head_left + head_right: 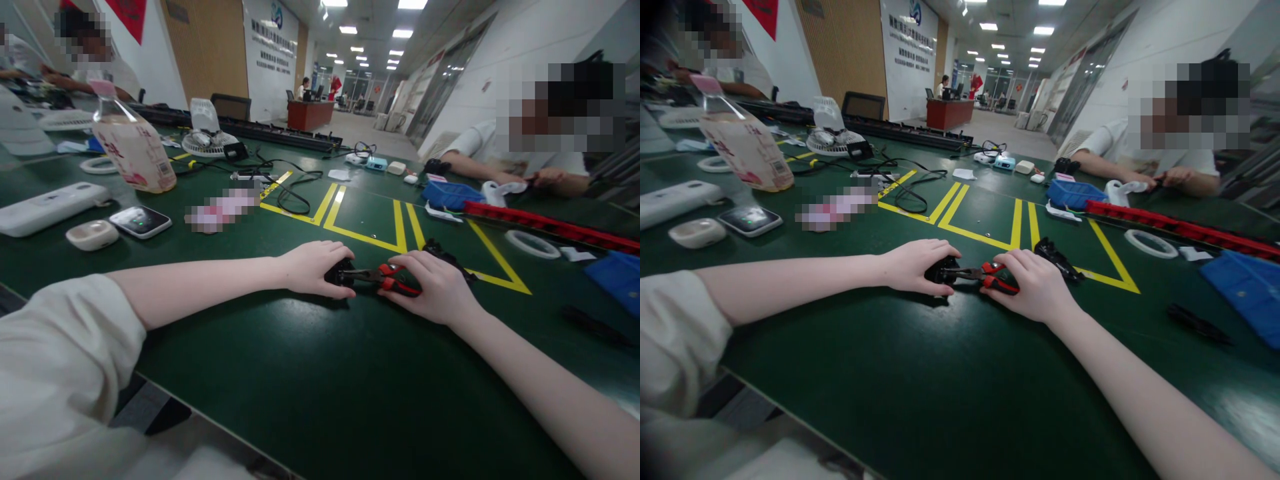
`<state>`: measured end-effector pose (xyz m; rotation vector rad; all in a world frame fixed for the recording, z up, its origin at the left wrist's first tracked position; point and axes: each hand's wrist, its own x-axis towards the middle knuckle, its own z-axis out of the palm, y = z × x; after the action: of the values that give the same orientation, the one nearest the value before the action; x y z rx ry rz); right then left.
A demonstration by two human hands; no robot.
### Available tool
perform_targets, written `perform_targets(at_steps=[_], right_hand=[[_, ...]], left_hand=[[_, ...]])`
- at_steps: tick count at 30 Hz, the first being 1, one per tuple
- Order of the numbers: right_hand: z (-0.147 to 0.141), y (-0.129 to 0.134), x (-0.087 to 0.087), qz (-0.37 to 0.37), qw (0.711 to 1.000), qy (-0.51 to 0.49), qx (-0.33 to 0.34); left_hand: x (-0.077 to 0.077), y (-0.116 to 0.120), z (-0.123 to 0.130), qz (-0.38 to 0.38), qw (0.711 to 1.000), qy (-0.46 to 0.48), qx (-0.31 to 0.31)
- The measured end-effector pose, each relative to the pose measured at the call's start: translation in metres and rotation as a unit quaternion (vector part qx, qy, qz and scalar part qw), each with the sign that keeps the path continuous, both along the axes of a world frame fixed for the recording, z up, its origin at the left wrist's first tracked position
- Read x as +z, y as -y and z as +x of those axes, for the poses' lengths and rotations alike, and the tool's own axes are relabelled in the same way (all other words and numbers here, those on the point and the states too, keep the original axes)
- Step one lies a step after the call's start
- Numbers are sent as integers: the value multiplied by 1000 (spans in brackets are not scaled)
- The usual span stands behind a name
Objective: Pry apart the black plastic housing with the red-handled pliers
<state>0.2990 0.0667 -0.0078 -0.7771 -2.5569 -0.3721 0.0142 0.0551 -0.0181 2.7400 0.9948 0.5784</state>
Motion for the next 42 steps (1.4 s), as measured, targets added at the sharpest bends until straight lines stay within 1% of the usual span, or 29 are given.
perform_targets(at_steps=[8,21,28,42], right_hand=[[1,0,-2,17,1000,10,-15],[1,-2,-2,86,996,17,7],[0,0,-1,96,995,12,12],[1,0,0,110,993,15,44]], left_hand=[[0,0,-2,11,1000,-15,-14],[0,1,-1,-3,1000,-21,-4],[0,1,-1,-3,1000,-22,-2],[1,1,-2,-15,999,-16,-24]])
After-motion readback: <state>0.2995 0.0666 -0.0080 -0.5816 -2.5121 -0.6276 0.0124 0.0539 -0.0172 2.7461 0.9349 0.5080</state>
